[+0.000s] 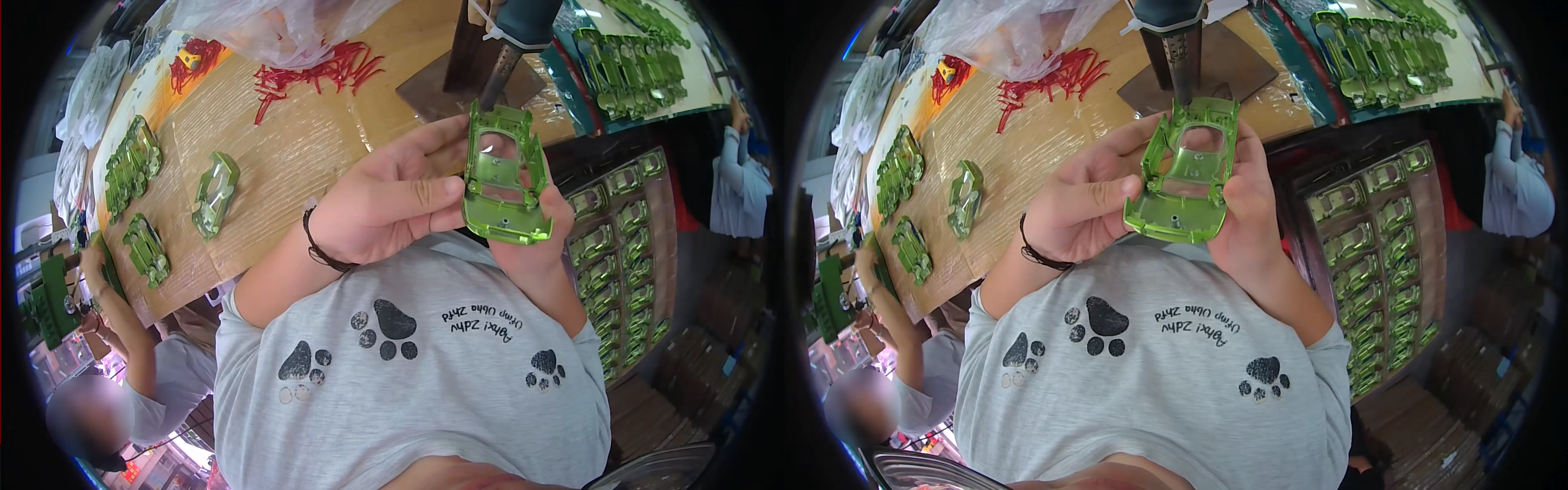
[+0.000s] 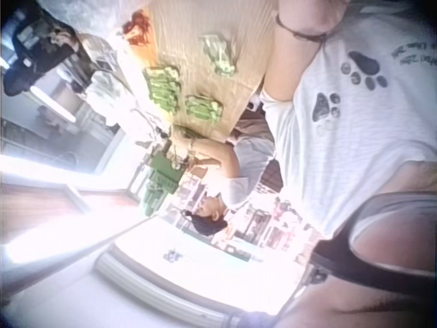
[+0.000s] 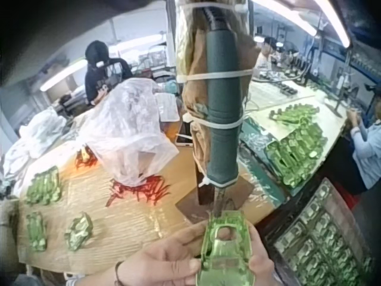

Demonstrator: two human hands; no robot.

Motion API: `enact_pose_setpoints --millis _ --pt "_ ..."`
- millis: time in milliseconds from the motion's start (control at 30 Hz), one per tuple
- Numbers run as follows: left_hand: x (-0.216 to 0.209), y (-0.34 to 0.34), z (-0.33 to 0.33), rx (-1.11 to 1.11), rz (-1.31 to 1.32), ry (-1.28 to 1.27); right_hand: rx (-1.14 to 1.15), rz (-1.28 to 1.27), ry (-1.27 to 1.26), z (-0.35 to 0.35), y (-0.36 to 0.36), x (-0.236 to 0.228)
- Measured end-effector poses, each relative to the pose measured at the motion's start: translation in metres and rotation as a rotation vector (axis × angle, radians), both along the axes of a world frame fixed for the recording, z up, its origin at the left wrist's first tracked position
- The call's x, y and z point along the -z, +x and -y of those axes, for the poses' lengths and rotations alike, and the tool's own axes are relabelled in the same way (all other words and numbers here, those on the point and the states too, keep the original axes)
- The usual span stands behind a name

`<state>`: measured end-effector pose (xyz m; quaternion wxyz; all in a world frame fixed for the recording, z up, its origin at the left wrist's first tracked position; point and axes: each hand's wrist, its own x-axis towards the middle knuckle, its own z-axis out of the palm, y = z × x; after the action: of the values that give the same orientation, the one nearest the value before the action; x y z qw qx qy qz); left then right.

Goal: Assembling small translucent plastic car components and using a heat tool to fuse or attach parts.

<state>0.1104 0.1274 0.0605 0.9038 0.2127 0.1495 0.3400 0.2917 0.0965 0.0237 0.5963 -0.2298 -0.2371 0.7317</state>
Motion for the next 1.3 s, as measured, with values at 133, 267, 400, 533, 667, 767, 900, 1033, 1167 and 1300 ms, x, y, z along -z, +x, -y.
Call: enact_pose_setpoints --millis 133,267,400,533,667,767,900,1033,1167,1300 --pt "-0.007 0.003 0.0 -0.022 -0.093 0.088 -0.049 -0.057 -0.042 0.0 0.004 -0.008" --pt "-0.014 0.004 0.002 -0.055 -0.084 0.092 -0.034 -0.054 -0.125 0.001 -0.001 -0.026" --pt "-0.016 0.002 0.006 -0.063 -0.083 0.082 -0.113 -0.056 -0.189 0.004 0.002 -0.027" --pt "-0.013 -0.001 0.004 -0.083 -0.103 0.053 -0.142 -0.064 -0.201 0.0 -0.001 -0.019" --pt "-0.007 -0.002 0.003 -0.105 -0.144 0.092 -0.156 -0.078 -0.218 -0.006 -0.003 -0.002" --pt "-0.005 -0.005 0.006 -0.127 -0.085 0.058 -0.192 -0.119 -0.198 -0.007 -0.005 -0.003" --pt "-0.01 -0.006 0.008 -0.188 -0.158 0.087 -0.209 -0.18 -0.16 -0.009 -0.009 -0.002" --pt "-0.011 -0.007 0.013 -0.232 -0.2 0.141 -0.24 -0.185 -0.11 -0.01 -0.009 0.001" --pt "-0.014 -0.007 0.014 -0.232 -0.211 0.153 -0.264 -0.179 -0.106 -0.009 -0.01 -0.007" --pt "-0.015 -0.008 0.017 -0.25 -0.234 0.15 -0.281 -0.193 -0.144 -0.006 -0.009 -0.008"
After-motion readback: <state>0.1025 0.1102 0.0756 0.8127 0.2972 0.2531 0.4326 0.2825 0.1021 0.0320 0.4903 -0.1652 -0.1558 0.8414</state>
